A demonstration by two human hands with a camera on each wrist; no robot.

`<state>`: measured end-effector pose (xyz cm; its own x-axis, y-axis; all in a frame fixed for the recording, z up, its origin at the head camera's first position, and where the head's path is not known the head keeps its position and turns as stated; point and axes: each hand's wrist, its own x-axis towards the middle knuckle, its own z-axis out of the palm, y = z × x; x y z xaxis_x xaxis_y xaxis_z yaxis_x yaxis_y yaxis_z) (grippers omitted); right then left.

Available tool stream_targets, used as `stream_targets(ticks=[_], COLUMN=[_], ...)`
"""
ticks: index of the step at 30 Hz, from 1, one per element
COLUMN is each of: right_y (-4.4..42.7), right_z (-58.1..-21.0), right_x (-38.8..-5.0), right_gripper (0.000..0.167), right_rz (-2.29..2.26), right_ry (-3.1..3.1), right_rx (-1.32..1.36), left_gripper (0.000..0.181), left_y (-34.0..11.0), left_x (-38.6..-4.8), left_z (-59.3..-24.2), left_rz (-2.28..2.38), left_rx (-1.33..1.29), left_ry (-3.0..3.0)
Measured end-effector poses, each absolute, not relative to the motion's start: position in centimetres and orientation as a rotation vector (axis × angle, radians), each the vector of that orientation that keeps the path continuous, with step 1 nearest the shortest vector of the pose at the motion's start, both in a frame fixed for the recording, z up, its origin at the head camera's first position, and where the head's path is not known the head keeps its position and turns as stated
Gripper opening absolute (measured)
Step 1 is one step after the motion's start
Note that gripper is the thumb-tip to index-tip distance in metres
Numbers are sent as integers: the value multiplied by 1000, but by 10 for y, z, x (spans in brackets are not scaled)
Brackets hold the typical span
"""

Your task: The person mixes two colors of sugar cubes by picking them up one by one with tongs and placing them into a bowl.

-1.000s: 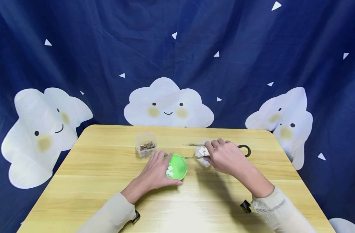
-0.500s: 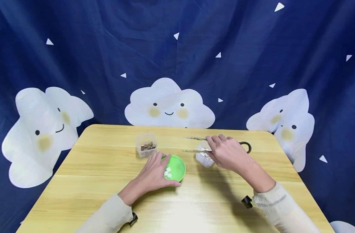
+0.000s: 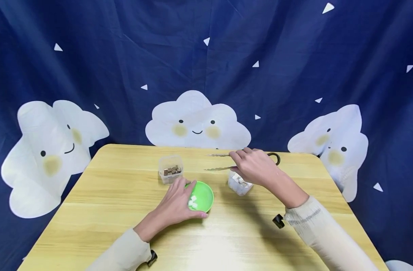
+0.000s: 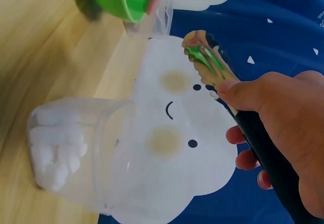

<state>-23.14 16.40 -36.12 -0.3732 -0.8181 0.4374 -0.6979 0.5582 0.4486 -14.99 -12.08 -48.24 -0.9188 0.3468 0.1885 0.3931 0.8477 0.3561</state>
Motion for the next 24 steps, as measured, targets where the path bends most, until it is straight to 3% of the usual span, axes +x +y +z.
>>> stream_targets(ticks=[15, 24], right_y=[123, 95], right_z=[-357, -353], right_x=[-266, -281], right_gripper=[47, 44], right_rz=[-382, -435], right_ry=[-2127, -2080], right_rx=[1263, 1302], left_gripper=[120, 120], left_y=[-121, -121], left_x=[-147, -141], left_z=[-481, -482], left_rz=[-538, -549], left_rx=[-567, -549], left_ry=[-2890, -2903])
